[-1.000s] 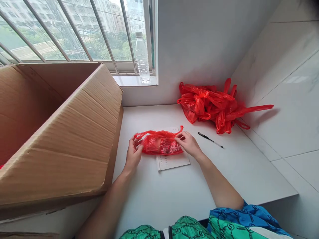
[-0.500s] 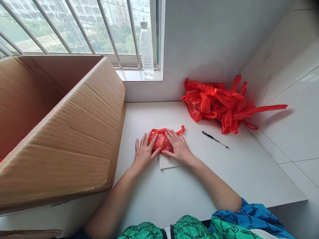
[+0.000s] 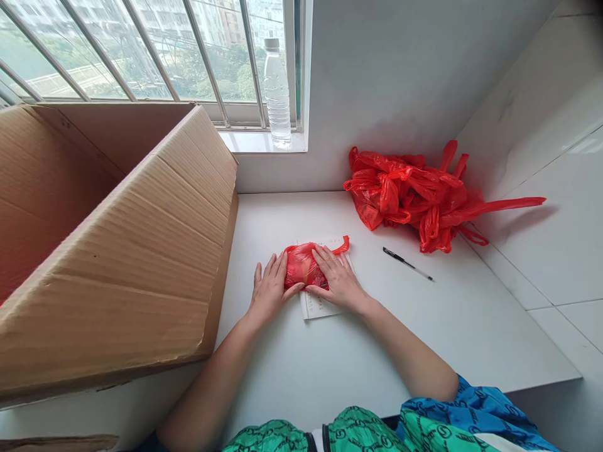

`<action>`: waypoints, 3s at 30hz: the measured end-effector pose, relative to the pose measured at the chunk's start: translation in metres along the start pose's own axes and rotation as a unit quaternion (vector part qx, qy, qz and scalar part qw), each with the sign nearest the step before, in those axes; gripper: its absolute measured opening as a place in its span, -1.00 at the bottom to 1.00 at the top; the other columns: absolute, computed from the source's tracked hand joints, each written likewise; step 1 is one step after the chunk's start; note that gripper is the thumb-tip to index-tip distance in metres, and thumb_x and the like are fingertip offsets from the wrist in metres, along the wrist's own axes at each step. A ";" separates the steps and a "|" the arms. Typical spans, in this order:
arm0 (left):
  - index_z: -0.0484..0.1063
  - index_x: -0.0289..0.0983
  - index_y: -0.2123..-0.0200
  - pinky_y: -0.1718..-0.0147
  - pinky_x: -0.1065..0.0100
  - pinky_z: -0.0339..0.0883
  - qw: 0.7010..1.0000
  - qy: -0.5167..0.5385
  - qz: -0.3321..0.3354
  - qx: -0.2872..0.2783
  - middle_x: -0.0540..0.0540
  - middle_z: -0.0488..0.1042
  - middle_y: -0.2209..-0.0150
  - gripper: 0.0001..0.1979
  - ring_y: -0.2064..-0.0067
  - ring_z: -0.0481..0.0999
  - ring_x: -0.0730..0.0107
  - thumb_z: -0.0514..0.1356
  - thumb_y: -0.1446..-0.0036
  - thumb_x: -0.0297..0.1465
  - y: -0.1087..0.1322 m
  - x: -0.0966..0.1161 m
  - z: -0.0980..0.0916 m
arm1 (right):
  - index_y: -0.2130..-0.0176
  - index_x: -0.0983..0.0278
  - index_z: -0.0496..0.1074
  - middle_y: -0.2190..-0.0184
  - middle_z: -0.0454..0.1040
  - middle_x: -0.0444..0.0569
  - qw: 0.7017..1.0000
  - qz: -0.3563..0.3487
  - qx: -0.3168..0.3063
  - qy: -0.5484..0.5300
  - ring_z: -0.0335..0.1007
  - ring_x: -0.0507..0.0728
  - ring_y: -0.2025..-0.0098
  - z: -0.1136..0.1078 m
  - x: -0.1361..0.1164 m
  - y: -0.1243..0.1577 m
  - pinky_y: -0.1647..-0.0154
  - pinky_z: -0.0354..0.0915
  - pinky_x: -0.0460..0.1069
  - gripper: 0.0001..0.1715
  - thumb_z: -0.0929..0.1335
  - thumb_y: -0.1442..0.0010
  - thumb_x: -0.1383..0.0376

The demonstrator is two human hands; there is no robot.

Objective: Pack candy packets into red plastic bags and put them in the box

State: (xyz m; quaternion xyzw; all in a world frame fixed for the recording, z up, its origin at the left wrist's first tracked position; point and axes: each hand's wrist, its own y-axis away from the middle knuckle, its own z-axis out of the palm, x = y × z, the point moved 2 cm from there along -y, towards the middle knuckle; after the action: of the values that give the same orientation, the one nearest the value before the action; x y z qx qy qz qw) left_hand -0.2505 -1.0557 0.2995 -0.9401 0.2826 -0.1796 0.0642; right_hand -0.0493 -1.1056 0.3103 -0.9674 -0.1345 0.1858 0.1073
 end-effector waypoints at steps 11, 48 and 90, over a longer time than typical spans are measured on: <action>-0.08 -0.21 -0.42 -0.33 -0.22 -0.28 1.000 0.022 -0.012 -0.006 -0.25 0.08 -0.39 -0.20 -0.42 -0.02 -0.07 0.13 -0.26 -0.03 0.000 0.001 -0.001 | -0.44 0.18 -0.19 -0.44 -0.10 0.05 1.000 -0.003 -0.002 -0.005 -0.23 0.28 -0.47 0.000 -0.002 0.000 -0.41 -0.27 0.38 -0.02 0.26 -0.28 -0.13; 0.15 -0.13 -0.32 0.10 0.20 0.44 0.888 0.458 0.035 0.030 -0.19 0.41 -0.16 -0.40 -0.01 0.50 0.17 0.08 -0.29 -0.06 0.016 0.042 -0.038 | 0.17 0.13 0.36 0.09 0.50 0.04 0.890 0.054 0.350 -0.287 0.49 0.17 0.14 -0.066 -0.036 0.029 0.17 0.48 0.11 -0.89 0.31 -0.31 0.16; -0.02 -0.29 -0.41 -0.38 -0.14 -0.24 0.998 -0.061 0.014 -0.020 -0.19 -0.04 -0.42 -0.32 -0.43 -0.02 0.09 -0.18 -0.38 -0.03 -0.012 0.033 0.004 | -0.43 0.25 -0.10 -0.43 -0.05 -0.01 0.997 0.077 0.009 0.014 -0.21 0.21 -0.47 0.006 0.004 -0.002 -0.43 -0.24 0.32 -0.26 0.09 -0.42 0.02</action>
State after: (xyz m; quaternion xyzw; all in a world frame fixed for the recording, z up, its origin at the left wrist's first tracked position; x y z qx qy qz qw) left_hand -0.2174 -1.0644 0.3086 -0.9463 0.2952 -0.1149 0.0647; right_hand -0.0485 -1.1017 0.3043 -0.9763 -0.0568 0.1814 0.1032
